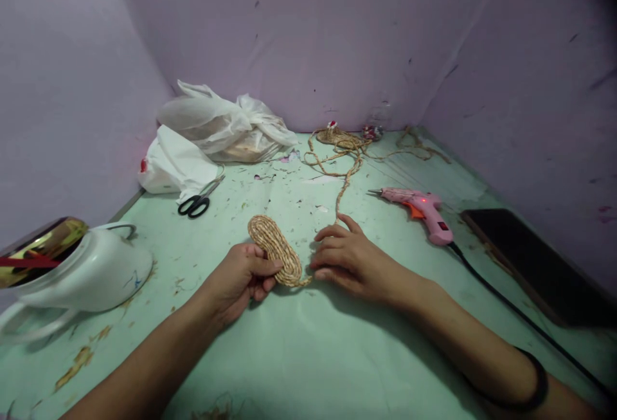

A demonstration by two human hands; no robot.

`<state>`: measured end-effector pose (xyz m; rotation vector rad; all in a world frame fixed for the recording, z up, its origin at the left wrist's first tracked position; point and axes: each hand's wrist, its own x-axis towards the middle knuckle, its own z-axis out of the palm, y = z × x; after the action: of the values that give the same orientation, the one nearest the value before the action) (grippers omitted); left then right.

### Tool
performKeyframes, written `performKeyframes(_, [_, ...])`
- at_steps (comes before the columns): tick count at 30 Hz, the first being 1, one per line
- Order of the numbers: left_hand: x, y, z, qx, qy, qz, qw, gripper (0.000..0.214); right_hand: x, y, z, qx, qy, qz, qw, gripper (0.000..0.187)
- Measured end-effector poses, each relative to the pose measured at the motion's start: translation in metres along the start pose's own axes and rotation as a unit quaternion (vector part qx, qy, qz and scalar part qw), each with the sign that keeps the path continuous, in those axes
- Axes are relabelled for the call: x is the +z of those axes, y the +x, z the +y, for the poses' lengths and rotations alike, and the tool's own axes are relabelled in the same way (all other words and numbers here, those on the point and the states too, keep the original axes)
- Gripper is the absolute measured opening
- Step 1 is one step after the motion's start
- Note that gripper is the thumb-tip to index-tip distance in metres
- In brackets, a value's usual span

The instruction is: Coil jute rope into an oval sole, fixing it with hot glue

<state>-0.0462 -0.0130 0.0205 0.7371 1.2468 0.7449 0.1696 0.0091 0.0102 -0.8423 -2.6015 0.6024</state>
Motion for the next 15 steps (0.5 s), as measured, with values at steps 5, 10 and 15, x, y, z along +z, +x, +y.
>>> performKeyframes(5, [0.003,0.002,0.003,-0.027,0.122,-0.022,0.992,0.021,-0.005,-0.010,-0.002,-0.031,-0.026,-0.042,0.998,0.018])
performKeyframes(10, [0.011,0.007,0.009,0.001,0.338,0.014,0.941,0.020,0.000,-0.015,-0.006,0.007,-0.017,-0.042,0.999,0.012])
performKeyframes(15, [0.019,0.000,0.004,0.167,0.524,0.183,0.815,0.029,0.007,-0.015,-0.008,0.044,0.001,-0.010,0.999,0.007])
